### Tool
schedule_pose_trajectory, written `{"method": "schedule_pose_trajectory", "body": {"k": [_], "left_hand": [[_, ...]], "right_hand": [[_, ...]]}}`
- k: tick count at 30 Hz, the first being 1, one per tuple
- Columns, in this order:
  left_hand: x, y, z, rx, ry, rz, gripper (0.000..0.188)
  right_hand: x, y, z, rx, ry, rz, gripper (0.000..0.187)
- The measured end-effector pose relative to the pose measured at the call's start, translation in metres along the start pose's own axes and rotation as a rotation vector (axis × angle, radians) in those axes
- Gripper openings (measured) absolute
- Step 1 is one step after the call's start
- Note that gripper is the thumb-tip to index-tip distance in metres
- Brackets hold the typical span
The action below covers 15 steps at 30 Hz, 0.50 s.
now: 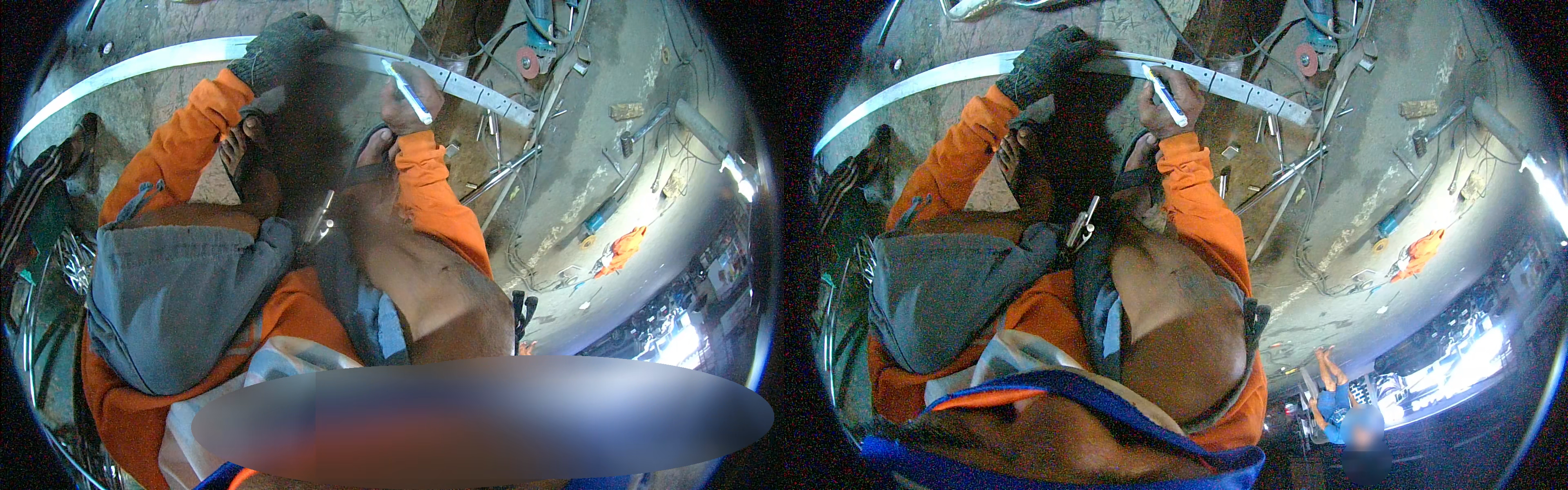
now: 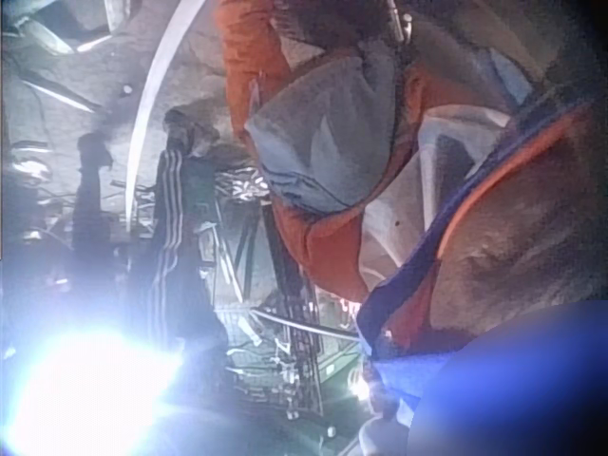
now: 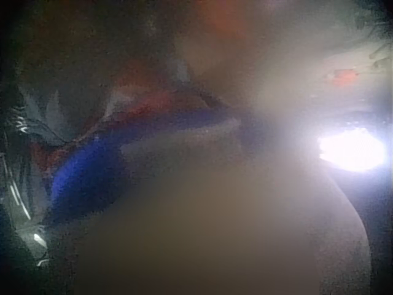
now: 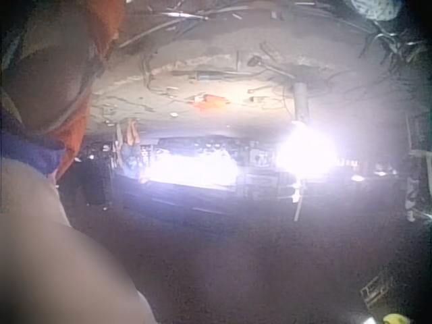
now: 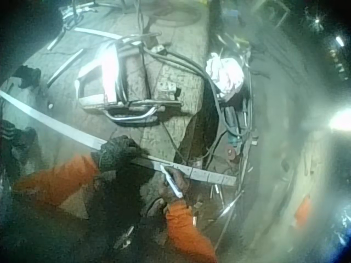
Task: The person measures and marks a long curved metal bar on the floor using a ruler and a white marker. They repeatedly reposition the ruler and make marks along the bar's length.
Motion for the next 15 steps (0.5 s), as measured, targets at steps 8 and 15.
{"method": "schedule_pose_trajectory", "body": {"k": [8, 15], "left_hand": [[0.000, 0.001, -0.003, 0.039, 0.030, 0.005, 0.035], [-0.005, 0.000, 0.007, 0.051, 0.055, 0.003, 0.033]], "right_hand": [[-0.005, 0.001, 0.006, 0.019, 0.066, -0.054, 0.022], [-0.006, 0.000, 0.008, 0.009, 0.060, -0.067, 0.027]]}}
Point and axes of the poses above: each hand's wrist, its own y-axis away from the middle knuckle, its own z-axis out of the palm, x = y × z, the point moved 7 cm from there along -y, towards the middle knuckle, and after that the axes turned 7 degrees about z, right-handed, at the moved point
